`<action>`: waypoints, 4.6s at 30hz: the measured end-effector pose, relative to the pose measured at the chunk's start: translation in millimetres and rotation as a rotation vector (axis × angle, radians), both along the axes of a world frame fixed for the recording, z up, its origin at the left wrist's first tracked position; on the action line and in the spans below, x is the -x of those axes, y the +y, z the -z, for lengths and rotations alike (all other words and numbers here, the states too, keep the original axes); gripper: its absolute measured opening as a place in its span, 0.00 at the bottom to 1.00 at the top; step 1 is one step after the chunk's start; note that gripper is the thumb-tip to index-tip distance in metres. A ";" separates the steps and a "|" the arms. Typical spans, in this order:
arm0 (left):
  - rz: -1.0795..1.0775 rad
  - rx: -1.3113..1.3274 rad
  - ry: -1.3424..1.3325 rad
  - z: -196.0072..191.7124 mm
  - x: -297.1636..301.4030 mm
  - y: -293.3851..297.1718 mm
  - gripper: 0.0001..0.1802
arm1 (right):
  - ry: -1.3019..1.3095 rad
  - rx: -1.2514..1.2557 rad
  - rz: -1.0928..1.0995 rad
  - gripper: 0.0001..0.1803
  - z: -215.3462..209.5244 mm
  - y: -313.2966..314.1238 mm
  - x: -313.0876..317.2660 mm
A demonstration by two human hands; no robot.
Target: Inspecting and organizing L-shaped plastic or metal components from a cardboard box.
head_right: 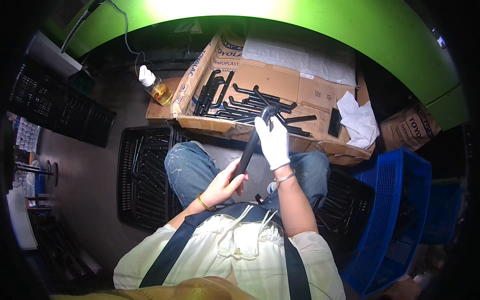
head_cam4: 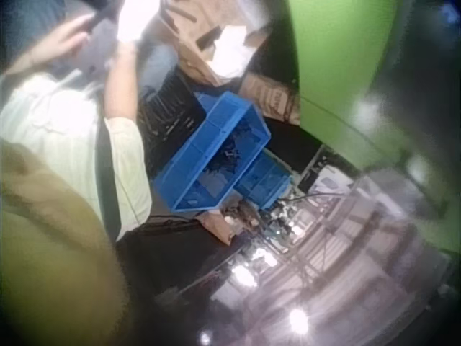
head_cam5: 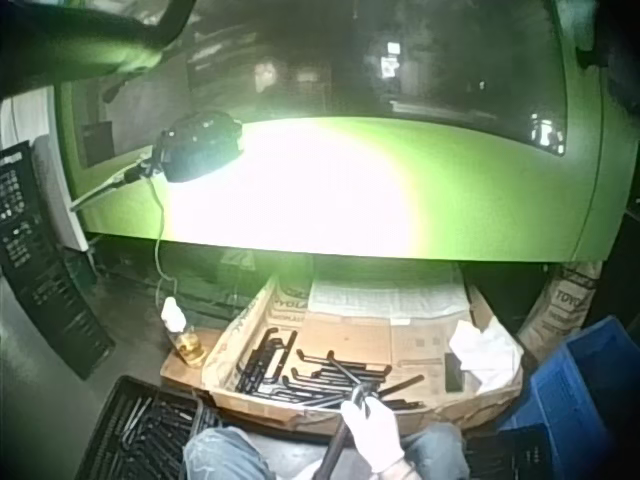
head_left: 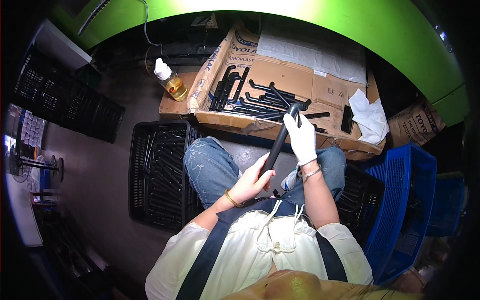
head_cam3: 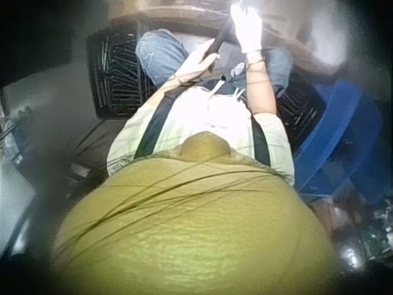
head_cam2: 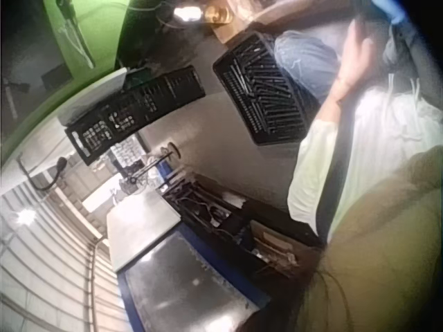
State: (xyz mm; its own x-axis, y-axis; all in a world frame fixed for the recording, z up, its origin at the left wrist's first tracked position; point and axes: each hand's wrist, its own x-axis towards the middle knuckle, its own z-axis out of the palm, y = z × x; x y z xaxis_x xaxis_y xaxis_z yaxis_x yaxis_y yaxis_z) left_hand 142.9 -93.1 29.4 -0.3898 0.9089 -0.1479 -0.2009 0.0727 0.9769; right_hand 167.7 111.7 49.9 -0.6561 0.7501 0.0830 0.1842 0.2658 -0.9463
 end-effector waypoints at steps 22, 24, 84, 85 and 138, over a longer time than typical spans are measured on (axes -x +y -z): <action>-0.262 -0.136 -0.163 -9.3 4.6 6.0 0.30 | -0.280 -0.274 -0.427 0.10 -37.2 -74.3 -67.7; -0.261 -0.175 -0.102 -7.8 4.2 5.4 0.30 | -0.274 -0.315 -0.428 0.10 -36.1 -75.2 -66.9; -0.163 -0.049 -0.447 -15.1 11.3 7.9 0.21 | -0.188 0.086 -0.232 0.16 -25.6 -58.2 -22.3; -0.251 -0.007 -0.355 -10.2 10.8 9.5 0.20 | -0.191 0.085 -0.239 0.16 -23.9 -60.7 -23.4; -0.079 0.040 -0.609 -43.1 33.7 -3.4 0.30 | -0.207 -0.713 -0.890 0.11 -29.7 -60.1 -57.4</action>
State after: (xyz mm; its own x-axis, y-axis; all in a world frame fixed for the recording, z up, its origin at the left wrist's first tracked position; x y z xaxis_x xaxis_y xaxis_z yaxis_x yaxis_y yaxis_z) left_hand 109.3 -96.4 72.5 -0.2906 0.8700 -0.3983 -0.7280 0.0691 0.6820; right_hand 225.1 51.5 79.6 -0.9789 -0.1574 0.1302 -0.2020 0.8405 -0.5028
